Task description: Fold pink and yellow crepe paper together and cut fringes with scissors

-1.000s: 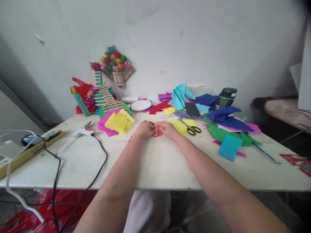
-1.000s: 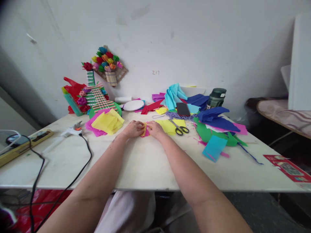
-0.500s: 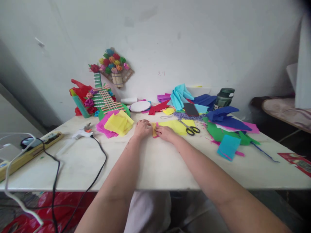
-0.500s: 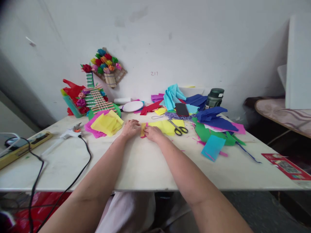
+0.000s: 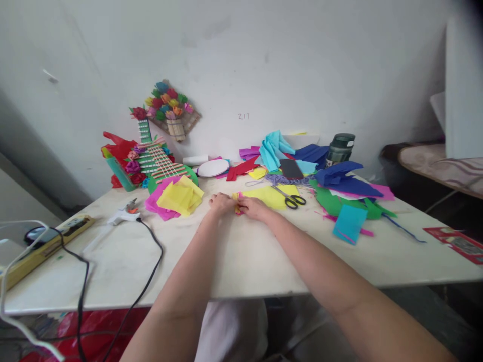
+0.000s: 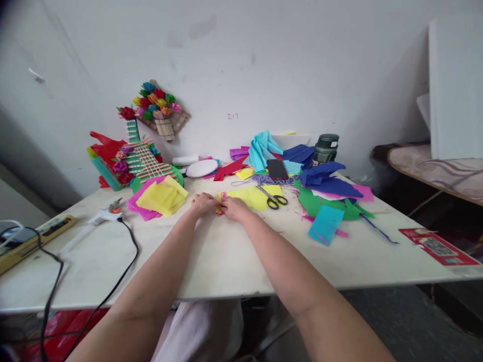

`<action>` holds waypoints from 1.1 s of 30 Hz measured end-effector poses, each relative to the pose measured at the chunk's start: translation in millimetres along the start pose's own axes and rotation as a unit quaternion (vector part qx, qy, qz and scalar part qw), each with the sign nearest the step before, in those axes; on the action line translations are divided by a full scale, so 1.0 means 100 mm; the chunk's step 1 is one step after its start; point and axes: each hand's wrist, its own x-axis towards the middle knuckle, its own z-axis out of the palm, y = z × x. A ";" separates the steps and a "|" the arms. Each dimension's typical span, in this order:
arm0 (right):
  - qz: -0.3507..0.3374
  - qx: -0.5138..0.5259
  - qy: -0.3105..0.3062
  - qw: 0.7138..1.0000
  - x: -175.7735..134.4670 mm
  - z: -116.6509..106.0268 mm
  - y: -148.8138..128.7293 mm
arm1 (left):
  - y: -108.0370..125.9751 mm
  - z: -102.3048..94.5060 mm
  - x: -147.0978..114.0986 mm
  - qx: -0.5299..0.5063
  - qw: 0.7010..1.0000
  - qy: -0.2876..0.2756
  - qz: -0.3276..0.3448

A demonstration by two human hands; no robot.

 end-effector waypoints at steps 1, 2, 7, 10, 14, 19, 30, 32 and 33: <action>0.003 0.009 0.004 1.000 0.00 0.01 0.01 | 0.00 0.00 0.01 0.007 1.000 -0.002 -0.001; 0.006 0.018 0.008 1.000 0.01 0.02 0.01 | 0.00 0.00 0.02 0.012 1.000 -0.003 -0.002; 0.011 0.047 0.010 0.999 0.02 0.03 0.02 | 0.01 0.02 0.07 0.020 1.000 -0.006 -0.021; 0.016 0.060 0.015 0.998 0.02 0.03 0.02 | 0.06 0.00 0.10 0.022 0.999 -0.030 -0.039; 0.042 0.072 0.022 0.996 0.01 0.02 0.00 | 0.15 -0.05 0.10 0.033 0.998 -0.045 -0.039; 0.060 0.062 0.029 0.996 -0.02 -0.02 -0.03 | 0.23 -0.04 0.14 0.030 0.999 -0.035 -0.027; 0.067 0.123 0.081 0.987 0.05 0.06 0.10 | 0.13 0.00 0.10 -0.198 0.980 0.015 -0.021; 0.084 0.134 0.093 0.983 0.06 0.05 0.12 | 0.13 0.02 0.08 -0.241 0.969 0.010 -0.044; 0.090 0.140 0.098 0.981 0.06 0.04 0.12 | 0.13 0.03 0.07 -0.262 0.964 0.003 -0.053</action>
